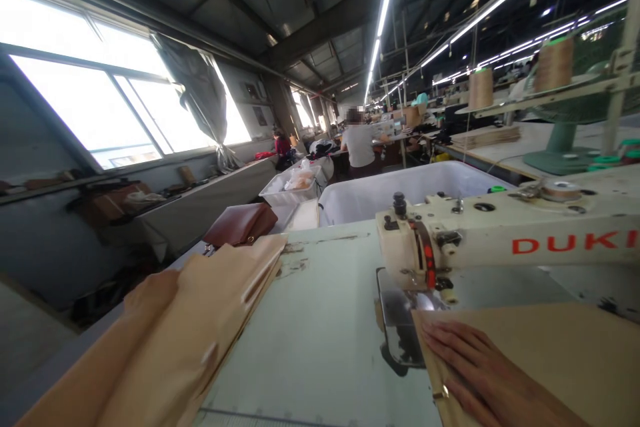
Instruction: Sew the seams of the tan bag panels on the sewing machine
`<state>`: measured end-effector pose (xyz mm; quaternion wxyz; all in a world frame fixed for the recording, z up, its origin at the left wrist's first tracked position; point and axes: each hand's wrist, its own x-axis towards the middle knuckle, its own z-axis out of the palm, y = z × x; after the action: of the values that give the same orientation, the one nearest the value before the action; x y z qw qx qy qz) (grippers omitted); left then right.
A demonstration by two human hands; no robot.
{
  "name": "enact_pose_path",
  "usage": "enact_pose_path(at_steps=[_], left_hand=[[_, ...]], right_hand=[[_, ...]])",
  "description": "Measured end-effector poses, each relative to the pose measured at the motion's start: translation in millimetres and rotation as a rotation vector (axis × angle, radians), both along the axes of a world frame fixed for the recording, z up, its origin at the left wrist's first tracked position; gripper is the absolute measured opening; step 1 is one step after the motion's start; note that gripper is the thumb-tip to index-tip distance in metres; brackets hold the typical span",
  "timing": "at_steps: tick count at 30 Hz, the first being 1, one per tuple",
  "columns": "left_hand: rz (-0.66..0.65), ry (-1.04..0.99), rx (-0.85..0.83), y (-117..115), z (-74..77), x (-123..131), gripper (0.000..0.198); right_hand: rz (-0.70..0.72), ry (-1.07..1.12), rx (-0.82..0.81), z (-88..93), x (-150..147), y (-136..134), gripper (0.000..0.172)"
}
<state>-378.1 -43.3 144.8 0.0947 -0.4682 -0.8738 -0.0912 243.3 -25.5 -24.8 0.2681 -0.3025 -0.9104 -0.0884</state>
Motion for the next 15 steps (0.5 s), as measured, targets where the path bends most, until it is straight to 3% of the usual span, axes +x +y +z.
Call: enact_pose_path(at_steps=[3,6,12,15], left_hand=[[0.039,0.125,0.030,-3.1,-1.5,7.1,0.024],[-0.080,0.198,0.055,-3.2,-17.1,27.2,0.023],[-0.195,0.082,-0.171,-1.5,-90.6,79.4,0.028],[-0.189,0.013,-0.257,-4.4,-114.9,95.2,0.026]], right_hand=[[0.010,0.019,0.022,1.8,-1.0,0.8,0.046],[0.017,0.044,0.008,0.9,-1.2,2.3,0.047],[0.010,0.047,-0.095,-2.1,-1.1,2.4,0.049],[0.006,0.052,-0.110,-2.2,-1.1,1.7,0.049]])
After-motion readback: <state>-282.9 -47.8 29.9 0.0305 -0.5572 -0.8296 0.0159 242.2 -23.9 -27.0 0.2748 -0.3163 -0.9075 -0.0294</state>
